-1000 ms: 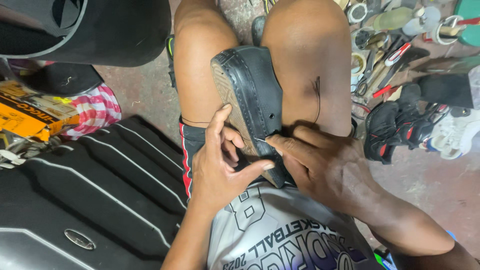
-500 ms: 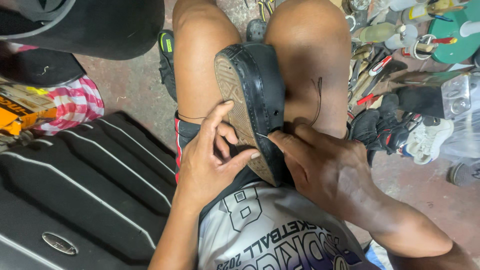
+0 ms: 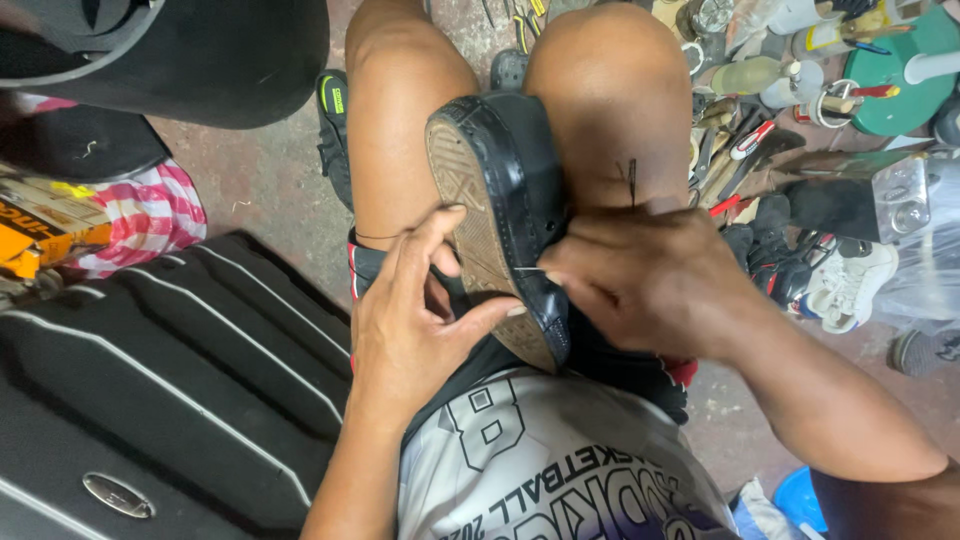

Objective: The person is repairing a black shoe by hand-sewing the sole to the upper. They use a needle and thread to stitch along the perimeter of the shoe, pulling the thread tight after each pass. The person works on the shoe while sitting on the floor, eventually using scissors to cut the thread.

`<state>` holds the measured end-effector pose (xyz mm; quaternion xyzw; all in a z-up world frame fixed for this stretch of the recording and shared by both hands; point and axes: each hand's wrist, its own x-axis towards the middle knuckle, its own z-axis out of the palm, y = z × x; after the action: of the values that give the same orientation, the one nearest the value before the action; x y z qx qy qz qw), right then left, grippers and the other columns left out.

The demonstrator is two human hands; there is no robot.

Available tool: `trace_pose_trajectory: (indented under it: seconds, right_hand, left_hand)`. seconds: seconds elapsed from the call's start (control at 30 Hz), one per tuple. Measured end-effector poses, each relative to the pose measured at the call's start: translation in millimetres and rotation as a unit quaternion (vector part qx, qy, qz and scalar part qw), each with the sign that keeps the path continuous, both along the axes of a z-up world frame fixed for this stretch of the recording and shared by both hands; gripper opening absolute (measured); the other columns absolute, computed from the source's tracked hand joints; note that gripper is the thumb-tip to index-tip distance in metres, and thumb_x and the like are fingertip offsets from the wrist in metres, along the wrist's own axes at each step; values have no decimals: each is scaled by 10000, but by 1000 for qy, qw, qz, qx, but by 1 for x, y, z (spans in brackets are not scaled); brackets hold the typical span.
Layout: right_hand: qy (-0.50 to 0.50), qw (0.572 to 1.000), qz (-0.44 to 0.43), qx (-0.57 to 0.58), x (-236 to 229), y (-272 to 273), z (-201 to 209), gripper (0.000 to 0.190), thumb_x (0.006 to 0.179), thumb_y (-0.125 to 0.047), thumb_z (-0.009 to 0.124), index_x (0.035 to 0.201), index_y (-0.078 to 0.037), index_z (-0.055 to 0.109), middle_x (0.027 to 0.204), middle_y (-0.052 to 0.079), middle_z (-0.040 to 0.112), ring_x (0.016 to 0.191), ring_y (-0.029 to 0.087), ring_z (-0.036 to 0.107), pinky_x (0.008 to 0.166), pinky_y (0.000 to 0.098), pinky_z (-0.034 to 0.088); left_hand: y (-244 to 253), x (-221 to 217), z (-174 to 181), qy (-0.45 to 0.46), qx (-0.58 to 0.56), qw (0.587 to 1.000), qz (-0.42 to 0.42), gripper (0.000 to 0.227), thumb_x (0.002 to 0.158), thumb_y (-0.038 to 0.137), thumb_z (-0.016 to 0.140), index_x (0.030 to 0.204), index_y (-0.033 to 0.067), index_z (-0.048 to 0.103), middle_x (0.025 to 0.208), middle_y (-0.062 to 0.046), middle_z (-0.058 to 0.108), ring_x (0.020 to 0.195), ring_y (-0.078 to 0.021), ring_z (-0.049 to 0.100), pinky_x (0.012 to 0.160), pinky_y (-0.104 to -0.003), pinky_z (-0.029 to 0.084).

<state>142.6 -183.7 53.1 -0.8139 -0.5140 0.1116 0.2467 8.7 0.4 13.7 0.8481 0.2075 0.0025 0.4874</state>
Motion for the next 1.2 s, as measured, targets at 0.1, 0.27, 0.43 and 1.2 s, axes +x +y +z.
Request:
trace_pose_trajectory:
  seconds: [0.1,0.27,0.43,1.2]
  right_hand:
    - [53,998,-12,37,5,-11,-14,158,850,-213,813,858,-110,694,811,22,688,689,230,668,604,374,517]
    - [91,993,-60,54,4,-18,-24,216,853,-240,841,835,-91,685,818,17,690,688,208,684,618,333,524]
    - [40,997,-52,37,0,-16,-25,242,847,-245,866,779,-97,686,746,20,677,624,226,652,568,360,492]
    - [56,997,-39,-28,-26,-18,9,318,855,-108,715,1169,-152,741,780,2,597,606,205,633,529,365,519]
  left_hand:
    - [-1,-1,8,-73,92,993,7,917,552,369,1012,1337,153,589,1177,-115,563,824,-190,609,686,-312,557]
    - [-1,-2,14,-139,143,980,-26,923,606,373,985,1367,94,544,1426,-168,502,1235,-348,569,1009,-443,520]
    - [2,-3,11,-85,64,993,-43,957,661,359,972,1448,80,505,1496,-164,503,1293,-360,589,992,-405,559]
    - [-14,-7,7,-53,-44,998,-3,1055,684,198,962,1550,106,366,1594,-174,397,1414,-283,523,1036,-378,588]
